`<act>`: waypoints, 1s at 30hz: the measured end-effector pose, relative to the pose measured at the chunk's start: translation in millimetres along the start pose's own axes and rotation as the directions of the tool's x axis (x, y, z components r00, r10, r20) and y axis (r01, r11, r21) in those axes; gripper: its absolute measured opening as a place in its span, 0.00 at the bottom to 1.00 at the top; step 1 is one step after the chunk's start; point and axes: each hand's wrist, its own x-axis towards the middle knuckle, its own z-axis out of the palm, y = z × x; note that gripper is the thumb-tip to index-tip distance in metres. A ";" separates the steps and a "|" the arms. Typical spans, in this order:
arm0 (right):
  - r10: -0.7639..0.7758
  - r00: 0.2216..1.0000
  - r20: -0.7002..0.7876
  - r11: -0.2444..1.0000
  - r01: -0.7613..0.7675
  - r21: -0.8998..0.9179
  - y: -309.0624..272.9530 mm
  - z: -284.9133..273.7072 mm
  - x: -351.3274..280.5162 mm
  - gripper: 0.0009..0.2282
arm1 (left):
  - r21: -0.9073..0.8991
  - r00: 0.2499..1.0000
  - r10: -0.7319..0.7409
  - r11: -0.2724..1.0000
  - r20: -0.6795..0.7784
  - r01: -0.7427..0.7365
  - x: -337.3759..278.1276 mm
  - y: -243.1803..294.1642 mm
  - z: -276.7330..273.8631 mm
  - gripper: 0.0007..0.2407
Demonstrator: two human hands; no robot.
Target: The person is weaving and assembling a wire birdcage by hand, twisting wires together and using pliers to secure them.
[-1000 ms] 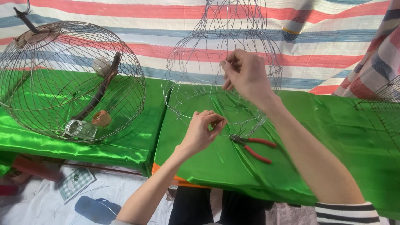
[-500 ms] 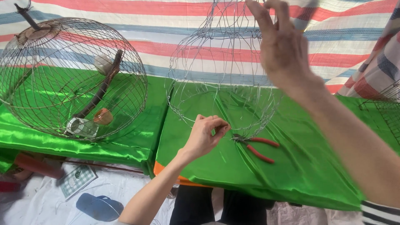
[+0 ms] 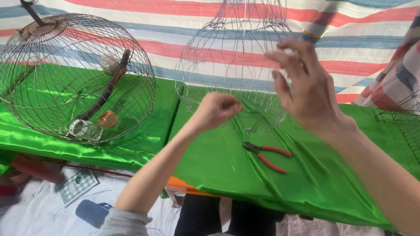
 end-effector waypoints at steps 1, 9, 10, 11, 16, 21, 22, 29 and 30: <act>-0.006 1.000 -0.001 1.000 0.006 0.000 0.2 -1.8 -6.3 0.14 | 0.001 1.000 0.002 1.000 -0.006 -0.002 7.0 7.0 -9.3 0.06; 0.039 0.999 0.030 0.999 -0.039 -0.014 34.0 -13.6 -18.5 0.09 | 0.003 0.931 -0.343 0.938 0.121 0.345 32.0 58.4 -45.6 0.11; 0.039 0.999 0.032 0.999 -0.039 -0.010 35.2 -12.9 -16.9 0.09 | 0.002 0.930 -0.347 0.937 0.121 0.349 34.8 60.8 -46.7 0.11; 0.035 0.998 0.043 0.999 -0.035 -0.009 36.1 -12.2 -15.1 0.08 | 0.082 0.918 -0.367 0.930 0.149 0.359 37.4 63.2 -48.0 0.10; 0.122 0.971 0.203 0.992 -0.125 0.004 20.4 20.9 -30.9 0.05 | 0.267 0.907 -0.373 0.910 0.193 0.317 45.4 59.8 -49.5 0.10; 0.115 0.923 0.368 0.939 0.019 -0.342 14.4 66.3 -64.8 0.13 | 0.348 0.922 -0.369 0.885 0.120 0.309 49.0 47.6 -45.3 0.08; 0.116 0.922 0.369 0.939 0.019 -0.343 6.3 66.4 -64.1 0.13 | 0.347 0.922 -0.368 0.886 0.121 0.308 49.4 44.2 -44.1 0.08; 0.223 0.917 0.331 0.885 -0.048 -0.464 -28.9 95.9 -83.8 0.40 | 0.308 0.923 -0.375 0.892 0.092 0.331 51.1 38.1 -39.1 0.07; 0.218 0.921 0.324 0.875 -0.038 -0.483 -28.7 100.4 -87.5 0.39 | 0.289 0.920 -0.381 0.894 0.092 0.341 50.9 37.4 -38.7 0.07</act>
